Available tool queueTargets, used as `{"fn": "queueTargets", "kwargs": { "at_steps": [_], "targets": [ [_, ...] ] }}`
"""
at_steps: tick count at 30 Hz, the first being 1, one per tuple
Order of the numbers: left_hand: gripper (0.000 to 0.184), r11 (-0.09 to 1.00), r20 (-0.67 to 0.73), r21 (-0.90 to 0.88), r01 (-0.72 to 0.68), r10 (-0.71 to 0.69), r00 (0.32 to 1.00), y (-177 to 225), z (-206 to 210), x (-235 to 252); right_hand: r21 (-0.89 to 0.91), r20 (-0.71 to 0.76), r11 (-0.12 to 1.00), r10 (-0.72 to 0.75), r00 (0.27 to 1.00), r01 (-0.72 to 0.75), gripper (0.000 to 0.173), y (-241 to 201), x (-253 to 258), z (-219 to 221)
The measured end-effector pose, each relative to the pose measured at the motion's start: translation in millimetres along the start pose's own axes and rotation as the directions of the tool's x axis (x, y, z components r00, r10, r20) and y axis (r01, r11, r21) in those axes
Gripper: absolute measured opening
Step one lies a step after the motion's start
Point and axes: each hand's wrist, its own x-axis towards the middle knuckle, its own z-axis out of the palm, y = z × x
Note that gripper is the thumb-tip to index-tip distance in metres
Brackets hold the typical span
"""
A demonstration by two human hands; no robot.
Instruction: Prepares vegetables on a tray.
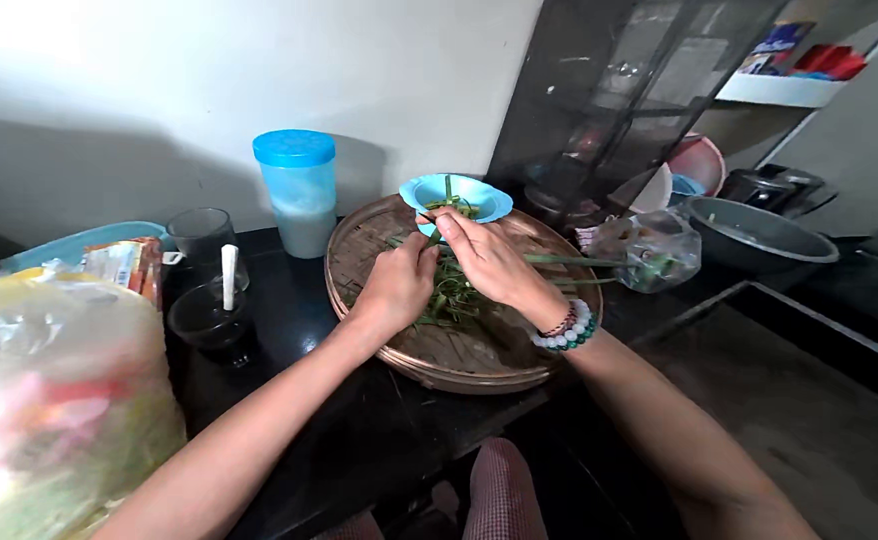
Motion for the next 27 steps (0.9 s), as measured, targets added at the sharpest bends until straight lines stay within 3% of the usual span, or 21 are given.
{"fn": "queueTargets", "kwargs": {
  "at_steps": [5, 9, 11, 13, 15, 20, 22, 24, 27],
  "targets": [
    [0.029, 0.998, 0.023, 0.063, -0.027, 0.026, 0.999, -5.3, 3.7, -1.2, -0.013, 0.009, 0.999, 0.052, 0.999, -0.052, 0.053, 4.1, -4.2, 9.4],
    [0.029, 0.989, -0.002, 0.049, -0.137, 0.137, 0.991, -12.3, 11.6, -0.4, 0.226, 0.069, 0.953, 0.188, 0.980, -0.199, 0.061, 0.4, -12.1, -4.4],
    [0.034, 0.977, -0.036, 0.045, -0.210, 0.212, 0.977, -19.3, 14.7, 0.5, 0.411, 0.185, 0.842, 0.298, 0.936, -0.349, 0.062, -1.6, -11.1, -13.1],
    [0.027, 0.952, -0.113, 0.044, -0.302, 0.305, 0.946, -23.2, 17.6, 1.0, 0.610, 0.345, 0.622, 0.349, 0.871, -0.491, 0.060, -1.2, -9.7, -17.6],
    [0.019, 0.933, -0.210, 0.035, -0.358, 0.357, 0.910, -21.1, 18.5, 0.7, 0.695, 0.464, 0.440, 0.330, 0.822, -0.569, 0.060, 5.0, -8.1, -14.7],
    [0.033, 0.950, -0.313, -0.109, -0.293, 0.247, 0.917, -12.3, -4.7, -3.3, 0.649, 0.575, 0.328, 0.378, 0.725, -0.686, 0.060, 24.7, -6.6, 0.3],
    [0.039, 0.943, -0.288, -0.280, -0.180, 0.097, 0.953, -16.3, -14.7, -6.5, 0.587, 0.624, 0.337, 0.391, 0.677, -0.736, 0.059, 33.0, -11.9, 1.3],
    [0.046, 0.857, -0.190, -0.514, -0.038, -0.071, 0.979, -18.1, -20.5, -7.2, 0.475, 0.667, 0.428, 0.394, 0.632, -0.769, 0.059, 40.6, -17.8, 3.3],
    [0.044, 0.688, -0.027, -0.722, 0.072, -0.133, 0.991, -14.7, -26.8, -5.0, 0.291, 0.675, 0.601, 0.422, 0.605, -0.744, 0.059, 44.1, -24.8, 1.1]
  ]
}}
